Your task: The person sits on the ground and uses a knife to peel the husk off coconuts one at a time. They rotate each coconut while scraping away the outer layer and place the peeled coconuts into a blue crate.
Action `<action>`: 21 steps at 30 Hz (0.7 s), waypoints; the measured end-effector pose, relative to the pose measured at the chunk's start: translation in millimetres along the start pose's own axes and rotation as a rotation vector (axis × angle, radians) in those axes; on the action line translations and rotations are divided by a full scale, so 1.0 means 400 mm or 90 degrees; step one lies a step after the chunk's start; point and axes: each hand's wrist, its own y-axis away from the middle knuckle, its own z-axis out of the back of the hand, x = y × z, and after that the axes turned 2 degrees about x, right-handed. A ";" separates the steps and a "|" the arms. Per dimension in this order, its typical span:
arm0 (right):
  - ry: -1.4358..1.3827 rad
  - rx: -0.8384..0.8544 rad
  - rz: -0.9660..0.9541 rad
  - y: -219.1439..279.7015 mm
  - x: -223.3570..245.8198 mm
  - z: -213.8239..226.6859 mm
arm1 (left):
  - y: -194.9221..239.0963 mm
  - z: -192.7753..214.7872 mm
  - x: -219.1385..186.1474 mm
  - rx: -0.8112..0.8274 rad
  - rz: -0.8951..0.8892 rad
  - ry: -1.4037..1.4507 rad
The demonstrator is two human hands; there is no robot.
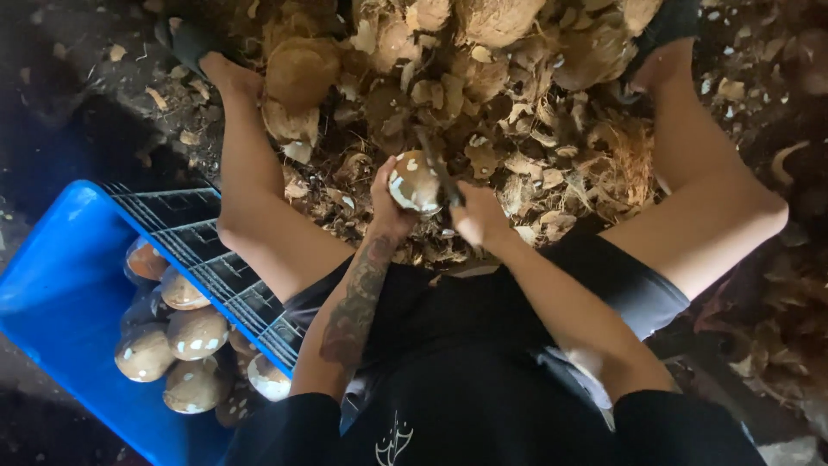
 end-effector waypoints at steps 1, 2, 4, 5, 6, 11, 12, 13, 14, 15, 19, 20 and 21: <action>-0.001 0.000 -0.003 0.010 0.008 -0.004 | 0.004 0.001 0.001 -0.002 0.003 -0.001; -0.017 -0.021 -0.011 0.012 0.014 0.000 | 0.001 -0.005 0.000 -0.001 -0.008 0.013; -0.031 -0.038 -0.020 0.010 0.010 -0.003 | -0.016 -0.009 0.003 -0.003 -0.016 0.030; -0.006 -0.075 0.091 0.008 -0.001 -0.010 | -0.029 -0.007 0.007 -0.004 -0.002 0.031; 0.016 -0.112 0.205 0.000 -0.009 -0.021 | -0.043 -0.003 0.003 -0.005 0.009 0.030; 0.120 -0.045 0.120 -0.022 -0.022 -0.007 | 0.035 -0.033 0.009 -0.043 0.006 0.051; 0.112 -0.004 0.017 -0.042 -0.039 -0.005 | 0.026 -0.023 0.016 -0.033 -0.017 0.033; 0.113 -0.010 0.016 -0.062 -0.072 -0.008 | 0.028 -0.026 -0.004 -0.029 -0.015 0.031; 0.045 -0.018 -0.069 -0.079 -0.107 -0.013 | 0.034 -0.024 -0.020 0.109 -0.003 0.033; -0.022 -0.026 -0.154 -0.096 -0.141 -0.020 | 0.041 -0.020 -0.038 0.246 0.008 0.034; -0.038 0.003 -0.182 -0.054 -0.013 0.086 | 0.058 -0.037 -0.070 0.415 -0.127 0.020; 0.054 0.025 -0.176 -0.063 -0.035 0.073 | 0.044 -0.016 -0.072 0.282 -0.103 -0.008; 0.147 0.046 -0.169 -0.072 -0.057 0.061 | 0.030 0.005 -0.075 0.149 -0.079 -0.035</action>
